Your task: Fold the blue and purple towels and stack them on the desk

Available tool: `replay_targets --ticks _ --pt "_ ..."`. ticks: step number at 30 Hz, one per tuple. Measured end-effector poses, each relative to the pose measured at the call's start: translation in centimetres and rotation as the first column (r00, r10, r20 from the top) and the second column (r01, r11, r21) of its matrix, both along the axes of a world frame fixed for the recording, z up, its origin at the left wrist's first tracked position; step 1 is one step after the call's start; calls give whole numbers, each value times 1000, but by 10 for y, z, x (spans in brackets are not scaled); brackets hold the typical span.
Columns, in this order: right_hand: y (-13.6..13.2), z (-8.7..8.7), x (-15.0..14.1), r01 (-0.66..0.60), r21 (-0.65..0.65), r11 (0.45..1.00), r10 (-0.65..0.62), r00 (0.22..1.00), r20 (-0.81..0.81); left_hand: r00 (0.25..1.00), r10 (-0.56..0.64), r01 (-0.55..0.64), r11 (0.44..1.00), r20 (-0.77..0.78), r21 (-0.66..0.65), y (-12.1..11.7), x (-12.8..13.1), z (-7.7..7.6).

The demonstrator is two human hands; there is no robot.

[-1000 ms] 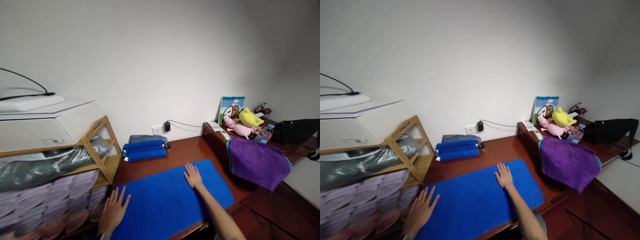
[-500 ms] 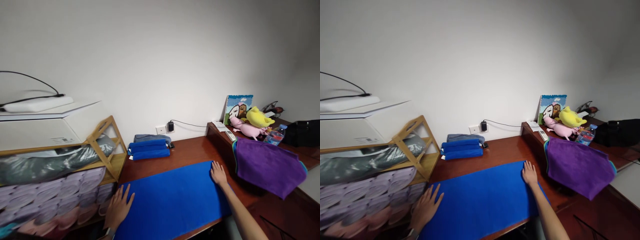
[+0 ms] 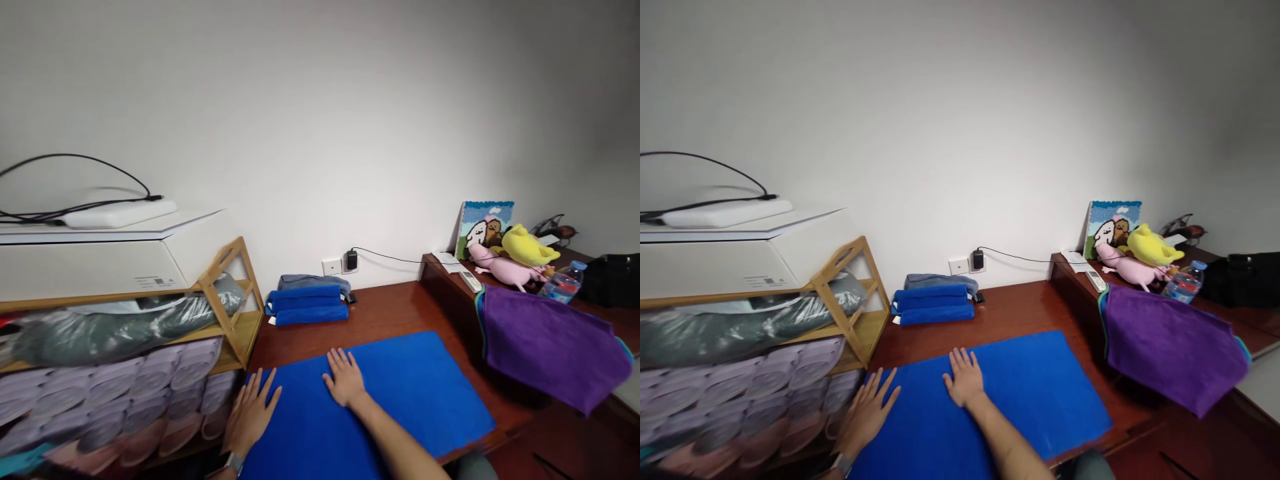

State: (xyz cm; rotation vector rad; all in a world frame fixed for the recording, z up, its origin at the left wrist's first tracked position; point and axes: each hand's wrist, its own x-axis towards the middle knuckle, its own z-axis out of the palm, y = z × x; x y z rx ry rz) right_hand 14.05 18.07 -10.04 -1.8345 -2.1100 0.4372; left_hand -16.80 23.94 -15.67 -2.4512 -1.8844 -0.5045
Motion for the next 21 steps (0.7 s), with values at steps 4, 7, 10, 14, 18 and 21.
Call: replay_targets --ticks 4,7,10,14,18,21 --pt "-7 -5 108 229 -22 973 -224 966 129 1000 14 -14 1000 9 -14 5 -6 -8" --pt "-19 -6 190 392 -54 918 -371 900 230 1000 28 -28 999 13 -29 6 -5 -8" --pt "-32 -9 251 506 -68 860 -467 833 298 1000 26 -26 999 14 -24 6 -3 -5" --pt "-43 -19 300 558 -61 828 -508 791 342 999 47 -47 998 0 -52 5 -2 1" --pt "-48 -26 320 545 -69 835 -492 798 349 998 49 -50 997 -25 -59 4 -1 6" --pt "-49 -29 325 531 -73 844 -480 810 337 998 38 -40 999 -56 -37 3 -1 5"
